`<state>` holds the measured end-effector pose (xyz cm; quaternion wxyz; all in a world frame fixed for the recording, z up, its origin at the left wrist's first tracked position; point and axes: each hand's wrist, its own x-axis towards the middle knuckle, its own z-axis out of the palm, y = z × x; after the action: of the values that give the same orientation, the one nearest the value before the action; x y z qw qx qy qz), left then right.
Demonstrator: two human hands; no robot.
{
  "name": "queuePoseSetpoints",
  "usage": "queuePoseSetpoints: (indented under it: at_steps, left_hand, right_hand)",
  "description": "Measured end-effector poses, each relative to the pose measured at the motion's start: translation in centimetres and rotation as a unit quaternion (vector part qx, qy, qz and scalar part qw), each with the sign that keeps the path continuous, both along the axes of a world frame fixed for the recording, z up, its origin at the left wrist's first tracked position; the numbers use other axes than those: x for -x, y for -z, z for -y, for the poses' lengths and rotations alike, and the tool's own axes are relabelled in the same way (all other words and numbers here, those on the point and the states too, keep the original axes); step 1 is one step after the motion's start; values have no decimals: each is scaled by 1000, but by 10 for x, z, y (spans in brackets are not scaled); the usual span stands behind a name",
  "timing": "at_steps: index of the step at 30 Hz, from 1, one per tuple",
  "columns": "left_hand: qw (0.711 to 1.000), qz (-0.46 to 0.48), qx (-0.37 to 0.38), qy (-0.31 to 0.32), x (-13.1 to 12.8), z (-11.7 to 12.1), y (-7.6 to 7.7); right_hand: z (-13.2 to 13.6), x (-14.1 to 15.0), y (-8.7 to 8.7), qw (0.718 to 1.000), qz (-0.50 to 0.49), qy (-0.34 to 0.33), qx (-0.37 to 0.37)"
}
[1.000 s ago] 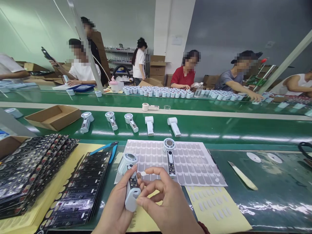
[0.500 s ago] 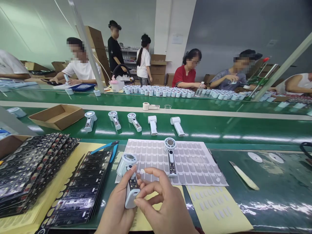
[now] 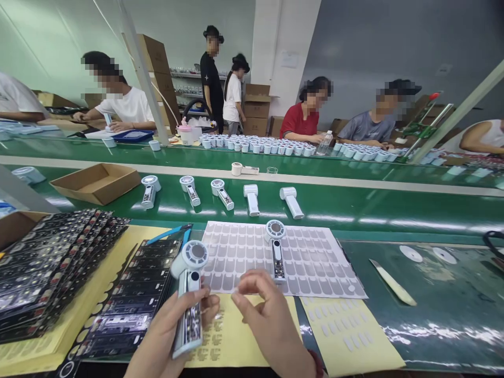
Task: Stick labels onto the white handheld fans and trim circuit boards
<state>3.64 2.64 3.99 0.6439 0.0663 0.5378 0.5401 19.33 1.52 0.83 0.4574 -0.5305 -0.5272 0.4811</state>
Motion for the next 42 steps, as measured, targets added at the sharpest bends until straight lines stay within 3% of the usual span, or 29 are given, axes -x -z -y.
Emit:
queuePoseSetpoints:
  at_steps: [5,10,12,16,22,26,30,37,42]
  left_hand:
    - [997,-43,-38,59,11,20,33]
    - [997,-41,-44,46,9,28,46]
    - [997,-41,-43,41,9,27,45]
    - [998,-23,-31,48,10,24,37]
    - [992,-65,-45,102,5,12,26]
    - [994,-57,-50,80,-5,-2,25]
    - [994,-86,-51,33,-11,-10,26]
    - [995,-88,-35,12,-22,-17,20]
    - [999,-48,-12,9,-33,-20,5]
  right_hand:
    - [-3,16,25,993,115,-19,-10]
    - [-3,27,40,952,295,-40,-71]
    - [-4,24,42,957,273,-56,-77]
    - [-4,10,34,997,28,-75,-22]
    - [1,-1,-1,989,-112,-96,-10]
    - [2,1,-26,989,-52,-139,1]
    - [-2,2,-36,990,15,-138,2]
    - [-10,1,-29,988,73,-115,-68]
    - [-9,6,-16,970,139,-80,-183]
